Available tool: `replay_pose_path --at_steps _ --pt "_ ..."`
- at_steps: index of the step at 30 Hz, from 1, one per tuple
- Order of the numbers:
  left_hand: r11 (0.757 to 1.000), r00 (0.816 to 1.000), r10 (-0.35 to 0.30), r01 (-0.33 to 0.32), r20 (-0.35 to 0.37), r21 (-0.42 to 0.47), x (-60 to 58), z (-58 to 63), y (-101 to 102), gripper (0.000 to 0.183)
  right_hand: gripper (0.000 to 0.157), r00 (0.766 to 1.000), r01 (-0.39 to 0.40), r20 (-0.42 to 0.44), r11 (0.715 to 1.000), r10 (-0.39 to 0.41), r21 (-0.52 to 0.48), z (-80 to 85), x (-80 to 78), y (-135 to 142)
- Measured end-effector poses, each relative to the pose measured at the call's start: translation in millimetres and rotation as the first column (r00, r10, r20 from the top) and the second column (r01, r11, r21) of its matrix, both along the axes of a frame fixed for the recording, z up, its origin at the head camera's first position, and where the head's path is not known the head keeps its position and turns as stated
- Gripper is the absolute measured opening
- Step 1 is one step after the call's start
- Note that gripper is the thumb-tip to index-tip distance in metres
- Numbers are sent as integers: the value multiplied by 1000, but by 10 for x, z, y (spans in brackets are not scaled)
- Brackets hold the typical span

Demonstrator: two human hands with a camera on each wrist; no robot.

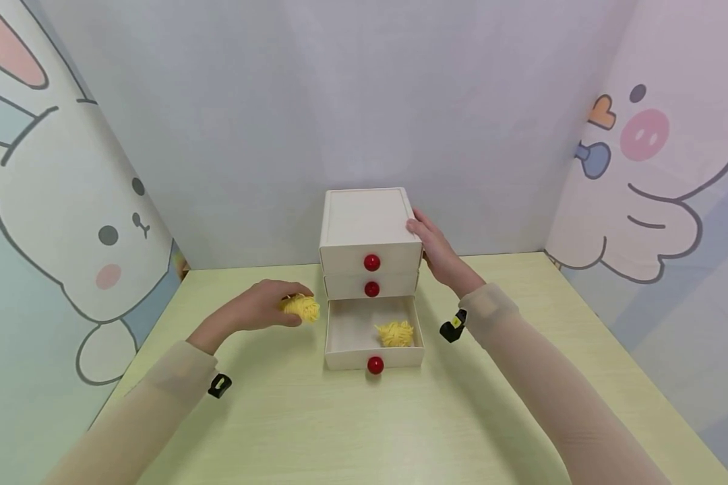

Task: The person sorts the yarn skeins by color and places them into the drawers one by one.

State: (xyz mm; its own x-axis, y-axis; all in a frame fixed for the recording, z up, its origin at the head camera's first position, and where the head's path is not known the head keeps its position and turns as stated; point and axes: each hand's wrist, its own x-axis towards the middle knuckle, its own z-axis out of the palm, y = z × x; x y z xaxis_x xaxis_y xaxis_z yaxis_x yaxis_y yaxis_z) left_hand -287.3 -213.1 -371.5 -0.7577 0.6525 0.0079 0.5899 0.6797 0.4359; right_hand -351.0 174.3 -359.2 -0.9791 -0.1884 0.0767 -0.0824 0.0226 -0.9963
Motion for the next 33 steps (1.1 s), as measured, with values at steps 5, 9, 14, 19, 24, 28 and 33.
replay_pose_path --at_steps 5,9,14,19,24,28,33 --pt "1000 1000 -15 15 4 -5 24 9 143 46 70 1000 2 0 1000 -2 4 -5 -3 -1" --pt "1000 1000 -27 27 13 -14 7 -19 267 45 67 1000 -3 -17 1000 3 2 -10 0 0" --pt "999 999 -29 29 27 -18 3 -47 428 46 65 1000 -5 -29 1000 5 -13 -9 0 1" --pt "999 999 -47 48 13 -24 18 -66 565 48 66 1000 -8 -27 1000 7 -12 -6 -4 -6" --pt "998 998 -69 69 -1 -12 30 -83 682 48 66 1000 -5 -19 1000 5 -6 5 4 -15" --pt "996 996 -84 84 -14 -15 31 -102 776 47 67 1000 -2 -16 1000 2 2 2 2 -11" --pt "994 994 -111 111 -24 -10 33 -135 878 45 67 1000 -3 -17 1000 3 2 7 16 -16"
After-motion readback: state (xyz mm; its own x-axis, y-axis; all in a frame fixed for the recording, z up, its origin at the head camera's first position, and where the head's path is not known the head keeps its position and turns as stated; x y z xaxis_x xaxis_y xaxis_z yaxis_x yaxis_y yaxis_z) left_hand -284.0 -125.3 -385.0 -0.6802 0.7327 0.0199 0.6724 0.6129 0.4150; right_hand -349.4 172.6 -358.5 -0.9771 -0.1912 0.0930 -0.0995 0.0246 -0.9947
